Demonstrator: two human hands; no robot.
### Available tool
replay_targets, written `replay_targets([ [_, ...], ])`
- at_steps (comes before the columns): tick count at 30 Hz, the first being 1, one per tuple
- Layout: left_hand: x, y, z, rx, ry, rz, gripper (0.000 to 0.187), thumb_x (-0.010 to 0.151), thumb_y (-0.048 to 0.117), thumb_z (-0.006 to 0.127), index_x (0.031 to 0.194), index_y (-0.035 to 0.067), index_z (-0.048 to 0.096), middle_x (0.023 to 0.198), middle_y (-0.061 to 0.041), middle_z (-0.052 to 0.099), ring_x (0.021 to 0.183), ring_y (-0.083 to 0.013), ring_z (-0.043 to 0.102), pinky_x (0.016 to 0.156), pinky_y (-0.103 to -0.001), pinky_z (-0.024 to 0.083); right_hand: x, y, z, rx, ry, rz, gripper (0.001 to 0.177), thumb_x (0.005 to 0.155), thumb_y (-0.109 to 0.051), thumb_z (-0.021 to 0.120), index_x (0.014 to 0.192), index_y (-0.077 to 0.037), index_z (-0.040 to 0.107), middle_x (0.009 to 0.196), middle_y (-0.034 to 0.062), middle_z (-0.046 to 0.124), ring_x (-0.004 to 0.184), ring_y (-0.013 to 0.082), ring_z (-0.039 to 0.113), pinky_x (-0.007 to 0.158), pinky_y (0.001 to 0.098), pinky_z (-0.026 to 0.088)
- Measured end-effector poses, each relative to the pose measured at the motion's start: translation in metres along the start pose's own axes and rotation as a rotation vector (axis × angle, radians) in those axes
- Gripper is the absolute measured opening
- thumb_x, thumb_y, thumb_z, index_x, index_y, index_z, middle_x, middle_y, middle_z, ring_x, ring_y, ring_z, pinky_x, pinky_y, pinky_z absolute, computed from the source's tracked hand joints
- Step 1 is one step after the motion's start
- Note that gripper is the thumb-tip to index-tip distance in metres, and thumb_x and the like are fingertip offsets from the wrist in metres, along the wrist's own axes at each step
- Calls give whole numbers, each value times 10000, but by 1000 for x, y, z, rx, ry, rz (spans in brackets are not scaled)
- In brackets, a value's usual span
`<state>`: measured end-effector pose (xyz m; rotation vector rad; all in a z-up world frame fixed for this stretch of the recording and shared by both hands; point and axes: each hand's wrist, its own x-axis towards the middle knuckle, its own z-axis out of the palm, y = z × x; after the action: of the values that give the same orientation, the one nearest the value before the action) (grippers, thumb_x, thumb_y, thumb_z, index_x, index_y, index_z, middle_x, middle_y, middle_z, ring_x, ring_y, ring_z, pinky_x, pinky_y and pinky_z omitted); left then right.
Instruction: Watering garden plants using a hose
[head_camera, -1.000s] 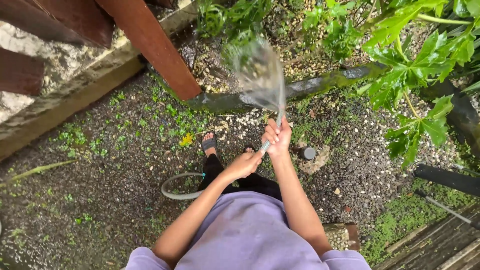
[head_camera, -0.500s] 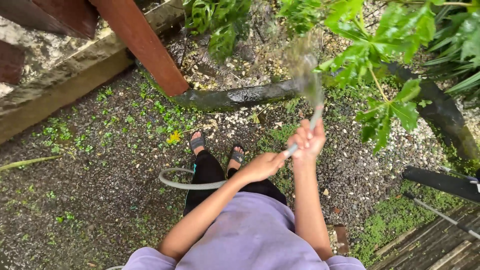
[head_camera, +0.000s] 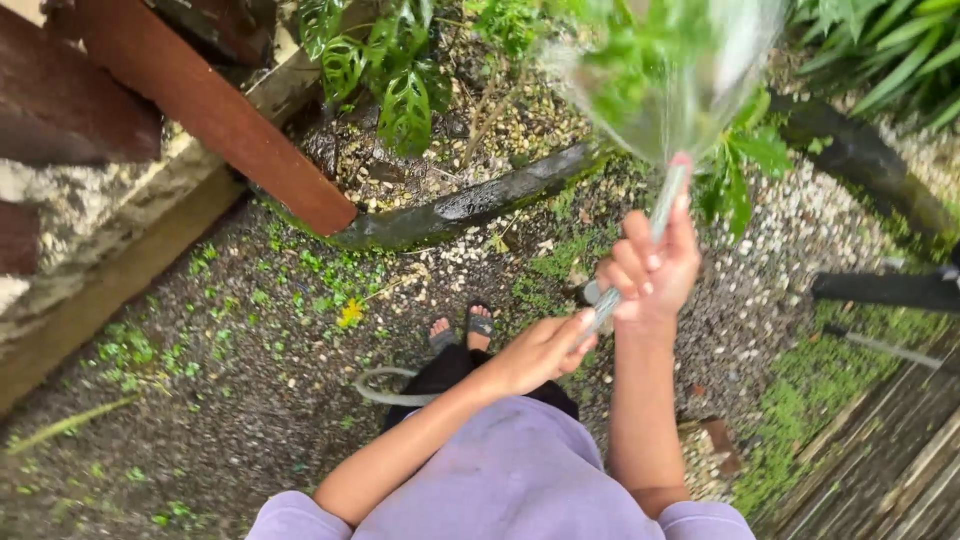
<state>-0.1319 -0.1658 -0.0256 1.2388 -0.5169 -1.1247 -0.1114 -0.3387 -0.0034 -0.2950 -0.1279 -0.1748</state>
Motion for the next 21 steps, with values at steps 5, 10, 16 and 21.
replay_targets([
  [5, -7, -4, 12, -91, -181, -31, 477, 1137, 428, 295, 1098, 30, 553, 636, 68, 415, 528, -56, 423, 529, -207, 387, -23, -25, -2, 54, 25, -51, 431, 1119, -374, 202, 1543, -339, 275, 611, -31, 458, 372, 96, 459, 274, 193, 405],
  [10, -17, -11, 23, -19, -153, -53, 364, 1108, 330, 430, 1161, -3, 569, 577, 10, 500, 491, -96, 506, 507, -241, 433, -69, -23, -22, -6, 144, -140, 443, 1112, -370, 219, 1544, -287, 265, 585, -62, 423, 362, 42, 400, 256, 162, 356],
  [16, -11, -77, 37, 129, -181, -139, 377, 1071, 410, 514, 1083, 74, 685, 725, -92, 647, 673, -186, 622, 644, -310, 493, -119, -39, -78, 90, 283, -179, 383, 1094, -362, 266, 1431, -216, 375, 564, -78, 418, 344, 28, 379, 247, 142, 328],
  [21, -11, -27, 59, 289, -155, -328, 703, 995, 529, 482, 1396, -44, 554, 1299, -285, 631, 1284, -396, 570, 1054, -474, 462, -128, -46, -74, 163, 299, -192, 310, 1101, -329, 311, 1274, -125, 467, 571, -70, 414, 361, 39, 364, 274, 153, 329],
])
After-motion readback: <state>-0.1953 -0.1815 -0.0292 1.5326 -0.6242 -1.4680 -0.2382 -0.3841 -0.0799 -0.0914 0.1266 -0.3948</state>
